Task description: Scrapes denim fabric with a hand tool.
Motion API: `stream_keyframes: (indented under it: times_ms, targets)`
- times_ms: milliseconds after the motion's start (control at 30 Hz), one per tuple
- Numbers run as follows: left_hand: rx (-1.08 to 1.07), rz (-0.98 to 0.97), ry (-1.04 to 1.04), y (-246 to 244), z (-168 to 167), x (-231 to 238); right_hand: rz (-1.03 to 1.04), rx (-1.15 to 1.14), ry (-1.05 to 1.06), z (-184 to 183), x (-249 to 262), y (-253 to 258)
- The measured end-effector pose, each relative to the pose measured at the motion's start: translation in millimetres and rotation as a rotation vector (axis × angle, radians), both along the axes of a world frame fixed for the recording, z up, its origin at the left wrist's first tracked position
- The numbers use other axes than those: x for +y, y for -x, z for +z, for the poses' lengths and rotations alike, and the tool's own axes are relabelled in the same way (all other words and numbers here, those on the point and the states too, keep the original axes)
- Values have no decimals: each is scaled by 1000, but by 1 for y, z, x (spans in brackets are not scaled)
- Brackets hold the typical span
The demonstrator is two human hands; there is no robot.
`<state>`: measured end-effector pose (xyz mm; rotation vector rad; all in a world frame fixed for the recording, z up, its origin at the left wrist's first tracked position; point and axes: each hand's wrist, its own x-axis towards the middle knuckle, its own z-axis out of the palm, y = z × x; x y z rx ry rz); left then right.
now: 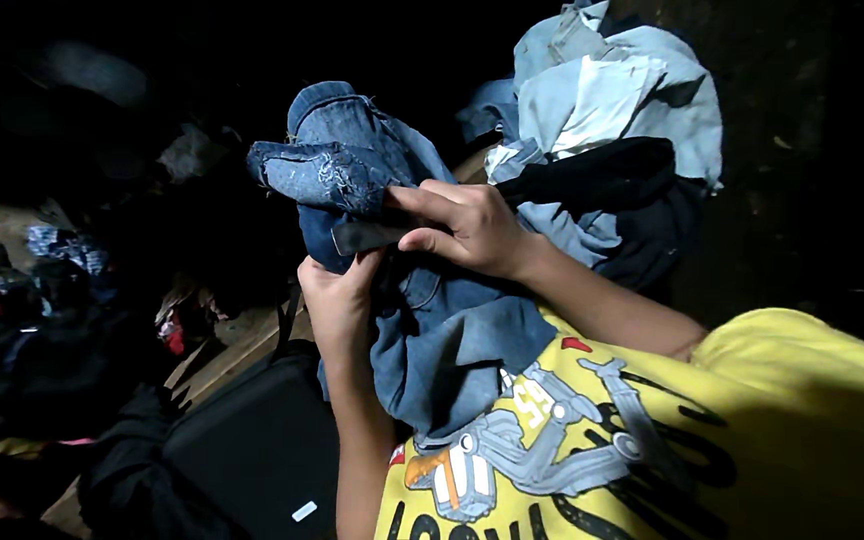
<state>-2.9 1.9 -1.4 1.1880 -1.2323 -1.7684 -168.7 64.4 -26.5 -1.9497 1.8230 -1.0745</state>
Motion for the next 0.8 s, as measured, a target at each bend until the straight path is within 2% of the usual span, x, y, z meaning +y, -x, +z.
stream_keyframes:
  times_ms: [100, 167, 233, 333, 400, 500, 667, 800]
  targets:
    - [-19, -5, -1, 1, 1, -1, -85, -25, 83, -8, -2, -9]
    - [-41, -19, 4, 0, 0, -2, -122, -167, 55, -13, -3, -16]
    - [-47, -32, -3, -2, 0, -3, -106, -475, -79, -7, -2, -18]
    - [-41, -19, -26, -1, 0, -4, -38, -1088, -376, 16, -7, -8]
    - [-59, -2, -27, 1, 1, -3, 11, -1253, -508, 21, -7, 1]
    - [-58, 14, -31, 3, 2, -2, 21, -1131, -467, 26, -1, 1]
    - [-43, 26, -2, 2, 0, 0, -12, -438, -255, 17, 19, -1]
    - [-24, 21, 45, 4, -1, 1, -81, -168, -214, 9, 21, -5]
